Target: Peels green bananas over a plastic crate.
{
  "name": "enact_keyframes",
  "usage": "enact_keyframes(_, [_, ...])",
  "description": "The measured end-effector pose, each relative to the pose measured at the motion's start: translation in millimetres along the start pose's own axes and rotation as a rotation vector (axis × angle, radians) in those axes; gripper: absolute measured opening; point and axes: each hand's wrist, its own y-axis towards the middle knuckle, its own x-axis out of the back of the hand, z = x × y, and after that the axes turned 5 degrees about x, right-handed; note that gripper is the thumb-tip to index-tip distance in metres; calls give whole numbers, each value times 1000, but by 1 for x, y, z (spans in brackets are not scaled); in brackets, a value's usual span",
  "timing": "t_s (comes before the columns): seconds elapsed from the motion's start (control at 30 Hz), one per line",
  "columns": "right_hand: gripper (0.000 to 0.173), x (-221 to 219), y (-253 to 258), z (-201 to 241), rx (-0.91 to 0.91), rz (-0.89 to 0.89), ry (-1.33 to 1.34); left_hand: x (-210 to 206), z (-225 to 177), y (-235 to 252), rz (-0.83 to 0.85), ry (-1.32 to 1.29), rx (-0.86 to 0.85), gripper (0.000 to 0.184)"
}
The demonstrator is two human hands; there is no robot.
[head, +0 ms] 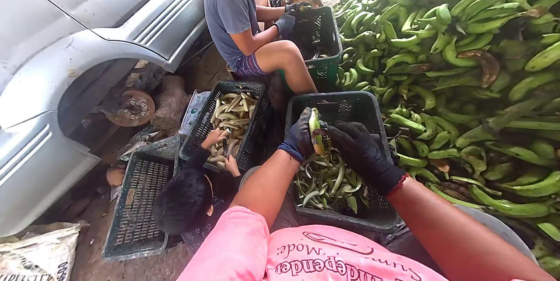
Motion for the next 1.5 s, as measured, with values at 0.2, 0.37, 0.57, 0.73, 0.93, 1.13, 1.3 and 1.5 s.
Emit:
enact_keyframes(0.2, [33,-7,1,10,-124,-52,34,-5,0,-3,29,90,-30,52])
enact_keyframes(0.37, [34,9,12,-9,-618,119,315,-5,13,-1,188,384,9,39])
enact_keyframes(0.57, [19,20,15,-18,-889,229,577,1,6,-1,171,533,97,43])
enact_keyframes(0.73, [27,14,4,-31,-1106,281,489,2,-5,-4,105,317,63,49])
enact_keyframes(0.93, [43,27,-1,-20,-452,90,601,7,-13,-4,29,15,11,62])
enact_keyframes(1.13, [22,16,1,-1,-63,204,440,10,1,6,125,-196,120,40])
enact_keyframes(1.3, [22,4,4,-7,-227,111,387,9,15,7,16,10,29,23])
enact_keyframes(1.5, [49,-49,-23,-28,-856,26,423,-21,27,0,-259,348,99,52])
